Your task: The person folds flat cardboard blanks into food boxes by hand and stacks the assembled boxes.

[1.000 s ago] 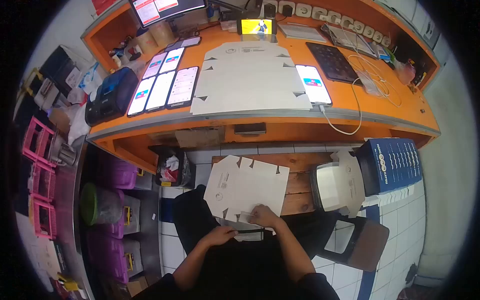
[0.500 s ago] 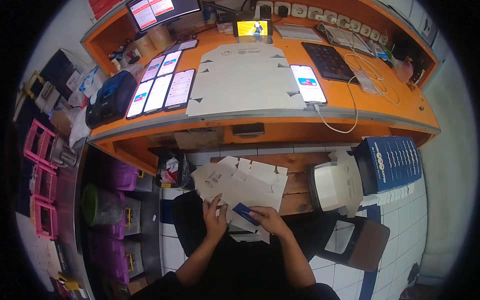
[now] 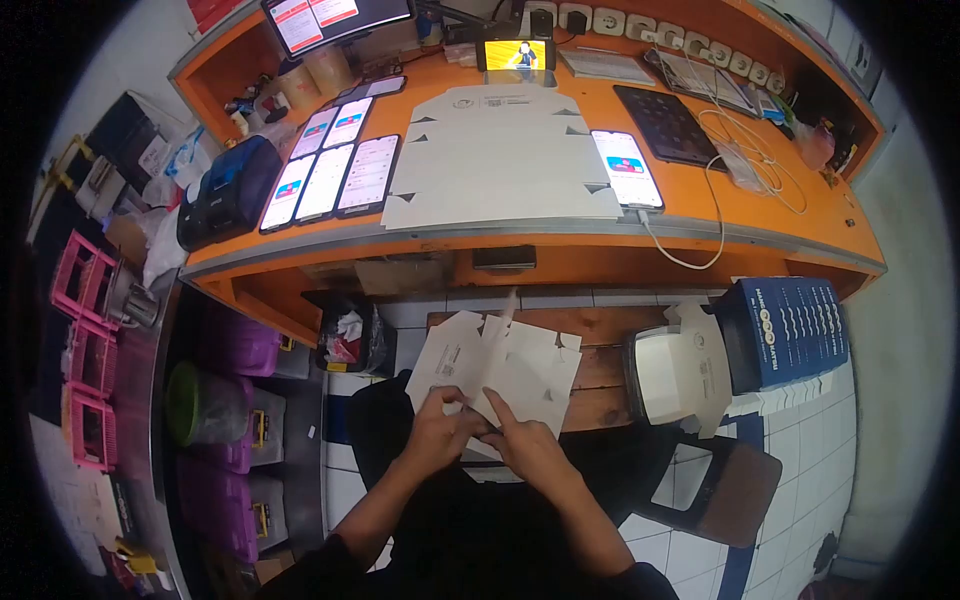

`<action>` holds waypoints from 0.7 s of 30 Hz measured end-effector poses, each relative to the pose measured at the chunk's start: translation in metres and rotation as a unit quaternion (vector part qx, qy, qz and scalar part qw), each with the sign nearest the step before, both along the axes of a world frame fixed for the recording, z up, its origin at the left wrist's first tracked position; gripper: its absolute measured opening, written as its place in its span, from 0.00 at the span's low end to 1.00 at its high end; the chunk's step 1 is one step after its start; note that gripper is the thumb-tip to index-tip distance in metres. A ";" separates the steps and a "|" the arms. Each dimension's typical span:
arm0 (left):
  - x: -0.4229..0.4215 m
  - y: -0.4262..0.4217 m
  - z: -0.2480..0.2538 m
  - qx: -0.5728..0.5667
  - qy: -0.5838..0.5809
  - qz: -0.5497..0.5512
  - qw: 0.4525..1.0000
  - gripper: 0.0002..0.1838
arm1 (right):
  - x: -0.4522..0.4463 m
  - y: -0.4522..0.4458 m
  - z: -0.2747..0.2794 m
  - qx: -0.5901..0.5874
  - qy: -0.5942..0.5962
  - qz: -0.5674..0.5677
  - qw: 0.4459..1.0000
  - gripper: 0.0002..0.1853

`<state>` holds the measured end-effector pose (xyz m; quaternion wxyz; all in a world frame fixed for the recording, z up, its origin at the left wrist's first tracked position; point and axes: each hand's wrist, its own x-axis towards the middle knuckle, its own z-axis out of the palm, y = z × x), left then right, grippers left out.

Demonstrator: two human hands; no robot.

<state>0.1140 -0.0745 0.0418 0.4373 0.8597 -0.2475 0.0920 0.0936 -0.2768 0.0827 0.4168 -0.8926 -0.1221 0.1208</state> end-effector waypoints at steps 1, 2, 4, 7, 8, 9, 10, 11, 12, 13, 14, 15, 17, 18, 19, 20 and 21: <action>-0.001 0.001 0.005 0.000 -0.001 0.000 1.000 0.06 | -0.001 0.000 0.004 0.000 -0.001 0.000 1.000 0.36; -0.002 0.001 0.018 0.015 -0.012 -0.012 1.000 0.05 | -0.001 -0.001 0.008 0.012 0.019 -0.001 1.000 0.32; -0.005 0.000 0.031 0.028 -0.024 -0.021 0.999 0.05 | 0.000 -0.004 0.014 0.022 0.037 0.002 0.999 0.29; -0.012 -0.004 0.038 0.038 -0.055 -0.024 0.997 0.12 | -0.001 -0.008 0.017 0.021 -0.031 0.061 0.997 0.19; -0.017 -0.007 0.040 0.034 -0.110 -0.011 0.993 0.15 | -0.002 -0.009 0.017 0.140 0.021 -0.019 0.990 0.15; -0.020 -0.009 0.043 0.030 -0.163 0.003 0.986 0.19 | -0.002 -0.009 0.019 0.256 0.074 -0.097 0.959 0.12; -0.024 -0.009 0.047 0.029 -0.162 0.002 0.986 0.19 | 0.000 -0.017 0.026 0.271 0.155 -0.113 0.943 0.13; -0.028 -0.009 0.052 0.012 -0.151 -0.041 0.988 0.22 | 0.001 -0.013 0.031 0.270 0.158 -0.114 0.943 0.13; -0.032 -0.009 0.054 -0.006 -0.140 -0.085 0.987 0.25 | 0.003 -0.005 0.036 0.454 0.165 -0.187 0.855 0.15; -0.031 -0.009 0.052 -0.007 -0.140 -0.084 0.987 0.25 | 0.004 -0.001 0.038 0.617 0.162 -0.250 0.728 0.17; -0.029 -0.009 0.050 0.010 -0.169 -0.078 0.982 0.27 | 0.003 -0.003 0.035 0.635 0.173 -0.242 0.713 0.20; -0.026 -0.008 0.049 0.027 -0.199 -0.073 0.977 0.30 | 0.003 -0.002 0.039 0.635 0.173 -0.242 0.713 0.20; -0.018 -0.005 0.051 0.045 -0.227 -0.076 0.970 0.30 | 0.000 0.003 0.048 0.687 0.208 -0.207 0.664 0.17; -0.016 -0.005 0.052 0.062 -0.254 -0.080 0.962 0.31 | -0.001 0.004 0.041 0.688 0.209 -0.208 0.664 0.17; -0.017 -0.004 0.052 0.062 -0.252 -0.081 0.962 0.31 | -0.005 0.005 0.029 0.696 0.213 -0.205 0.654 0.16; -0.018 -0.004 0.053 0.043 -0.243 -0.056 0.967 0.30 | -0.009 0.006 0.021 0.705 0.217 -0.202 0.644 0.15; -0.018 -0.005 0.053 0.024 -0.234 -0.031 0.972 0.29 | -0.013 0.008 0.019 0.705 0.217 -0.204 0.643 0.15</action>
